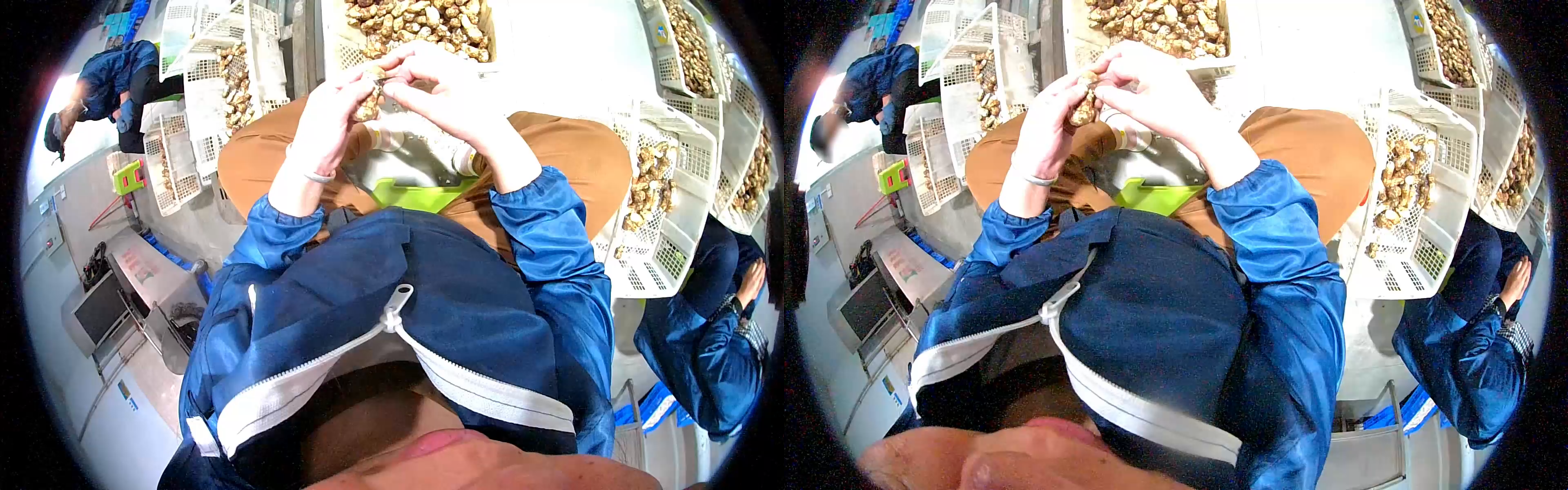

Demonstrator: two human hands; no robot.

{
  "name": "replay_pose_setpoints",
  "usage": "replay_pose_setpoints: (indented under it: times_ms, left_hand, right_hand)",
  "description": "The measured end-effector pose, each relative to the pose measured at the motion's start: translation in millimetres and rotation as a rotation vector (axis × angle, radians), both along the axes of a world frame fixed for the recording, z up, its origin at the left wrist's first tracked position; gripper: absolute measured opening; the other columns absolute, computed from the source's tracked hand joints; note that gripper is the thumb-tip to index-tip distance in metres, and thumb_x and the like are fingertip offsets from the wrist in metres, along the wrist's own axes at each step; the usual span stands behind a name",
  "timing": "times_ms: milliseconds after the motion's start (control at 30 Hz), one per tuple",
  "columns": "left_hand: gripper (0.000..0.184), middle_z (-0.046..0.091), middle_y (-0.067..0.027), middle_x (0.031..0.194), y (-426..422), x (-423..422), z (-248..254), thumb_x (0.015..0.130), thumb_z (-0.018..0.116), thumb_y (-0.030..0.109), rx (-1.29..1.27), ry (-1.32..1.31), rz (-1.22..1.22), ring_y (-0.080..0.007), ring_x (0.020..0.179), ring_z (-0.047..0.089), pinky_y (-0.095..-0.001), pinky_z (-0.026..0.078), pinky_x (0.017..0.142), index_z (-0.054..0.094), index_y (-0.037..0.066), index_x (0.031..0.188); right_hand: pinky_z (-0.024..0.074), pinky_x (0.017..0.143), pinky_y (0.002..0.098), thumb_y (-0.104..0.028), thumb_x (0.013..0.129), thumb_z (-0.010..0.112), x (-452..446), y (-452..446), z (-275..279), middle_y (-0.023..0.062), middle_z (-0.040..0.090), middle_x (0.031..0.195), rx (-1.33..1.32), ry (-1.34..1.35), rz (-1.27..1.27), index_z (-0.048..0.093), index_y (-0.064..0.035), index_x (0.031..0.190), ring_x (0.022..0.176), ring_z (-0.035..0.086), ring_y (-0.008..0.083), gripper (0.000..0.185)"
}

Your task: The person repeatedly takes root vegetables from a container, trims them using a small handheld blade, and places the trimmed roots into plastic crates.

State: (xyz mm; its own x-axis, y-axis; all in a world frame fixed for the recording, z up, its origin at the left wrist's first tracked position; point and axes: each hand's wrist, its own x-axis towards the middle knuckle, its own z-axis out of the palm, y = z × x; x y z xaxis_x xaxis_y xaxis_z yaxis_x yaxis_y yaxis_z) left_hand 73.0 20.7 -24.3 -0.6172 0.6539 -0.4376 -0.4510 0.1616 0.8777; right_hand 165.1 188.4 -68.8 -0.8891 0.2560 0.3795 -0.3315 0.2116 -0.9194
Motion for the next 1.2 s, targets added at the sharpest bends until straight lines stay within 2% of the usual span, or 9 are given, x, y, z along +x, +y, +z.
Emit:
replay_pose_setpoints:
  times_ms: [67, 200, 333, 467, 600, 700, 867, 1000, 1200]
  left_hand:
    - [0.036, 0.063, -0.0046, 0.088, 9.4, 9.3, 9.4, 0.097, 0.052, 0.013, -0.056, 0.125, -0.017, -0.0086, 0.072, 0.055, -0.022, 0.045, 0.061, 0.057, -0.005, 0.128]
    - [0.032, 0.062, -0.0018, 0.083, 11.2, 4.1, 12.3, 0.098, 0.055, 0.015, -0.092, 0.035, -0.054, -0.0054, 0.069, 0.052, -0.0205, 0.042, 0.058, 0.062, -0.001, 0.125]
    - [0.032, 0.059, 0.0006, 0.083, 11.2, -2.0, 1.8, 0.097, 0.058, 0.015, -0.078, 0.22, -0.1, -0.0046, 0.069, 0.05, -0.0197, 0.043, 0.061, 0.063, 0.004, 0.126]
    - [0.034, 0.063, 0.001, 0.1, 11.0, -1.7, 9.7, 0.095, 0.06, 0.01, -0.243, 0.349, -0.182, -0.0037, 0.078, 0.051, -0.0196, 0.043, 0.068, 0.06, 0.004, 0.128]
    - [0.035, 0.064, -0.0049, 0.115, 6.6, -3.6, -6.0, 0.093, 0.06, 0.007, -0.168, 0.679, -0.185, -0.0117, 0.102, 0.058, -0.0246, 0.046, 0.09, 0.061, 0.003, 0.128]
    - [0.036, 0.063, -0.0074, 0.119, 0.2, -3.5, -4.6, 0.093, 0.06, 0.006, -0.201, 0.686, -0.237, -0.0153, 0.113, 0.056, -0.0274, 0.043, 0.098, 0.06, 0.002, 0.128]
    - [0.042, 0.063, -0.0119, 0.118, 1.5, -3.9, 9.8, 0.089, 0.06, 0.001, -0.342, 0.913, -0.321, -0.0178, 0.111, 0.058, -0.0288, 0.045, 0.097, 0.059, 0.003, 0.13]
    - [0.045, 0.061, -0.0118, 0.118, -0.2, -3.8, 3.8, 0.087, 0.061, 0.0, -0.208, 0.938, -0.304, -0.018, 0.112, 0.059, -0.0295, 0.045, 0.098, 0.055, 0.002, 0.132]
    - [0.039, 0.062, -0.0118, 0.105, 6.6, -8.8, 13.9, 0.08, 0.061, -0.001, -0.288, 1.278, -0.349, -0.0289, 0.097, 0.059, -0.037, 0.048, 0.087, 0.058, 0.004, 0.118]
  right_hand:
    - [0.0524, 0.073, 0.0321, -0.014, 0.084, 0.069, 0.7, 3.0, 1.6, 0.0098, 0.066, 0.095, -0.027, -0.074, 0.01, 0.067, -0.0002, 0.084, 0.083, 0.065, 0.0202, 0.014]
    - [0.0501, 0.069, 0.0286, -0.014, 0.085, 0.067, 7.3, 12.6, 24.5, 0.0085, 0.065, 0.086, -0.275, -0.442, 0.064, 0.068, -0.0002, 0.086, 0.078, 0.061, 0.0155, 0.014]
    - [0.0489, 0.066, 0.0259, -0.014, 0.088, 0.065, -5.4, 8.5, -2.7, 0.0065, 0.066, 0.085, 0.031, 0.115, -0.055, 0.07, 0.0, 0.095, 0.075, 0.06, 0.0105, 0.016]
    - [0.0481, 0.068, 0.0253, -0.015, 0.088, 0.067, 3.1, 15.7, 9.3, 0.0062, 0.064, 0.087, -0.385, -0.38, 0.105, 0.068, 0.0003, 0.091, 0.08, 0.06, 0.0106, 0.015]
    - [0.0479, 0.066, 0.0255, -0.016, 0.089, 0.066, -0.7, 9.0, 2.7, 0.0049, 0.064, 0.082, 0.07, -0.059, -0.018, 0.071, -0.002, 0.097, 0.074, 0.058, 0.01, 0.017]
    - [0.0485, 0.068, 0.0267, -0.017, 0.088, 0.067, 4.6, 12.5, 16.9, 0.0056, 0.065, 0.086, -0.258, -0.364, 0.057, 0.07, -0.0017, 0.095, 0.077, 0.059, 0.0113, 0.017]
    - [0.0487, 0.067, 0.0251, -0.018, 0.085, 0.071, -6.4, -1.5, -13.4, 0.0034, 0.068, 0.086, -0.215, -0.058, 0.06, 0.071, -0.0043, 0.091, 0.076, 0.06, 0.0091, 0.015]
    - [0.0479, 0.065, 0.0236, -0.019, 0.086, 0.071, -0.7, 9.7, 2.3, 0.0008, 0.066, 0.081, -0.428, -0.462, 0.118, 0.071, -0.0043, 0.092, 0.073, 0.059, 0.0062, 0.016]
    - [0.0476, 0.067, 0.0218, -0.018, 0.088, 0.069, -3.0, 2.5, 0.8, -0.0011, 0.068, 0.08, -0.526, -0.298, 0.135, 0.072, -0.0033, 0.094, 0.075, 0.06, 0.0059, 0.017]
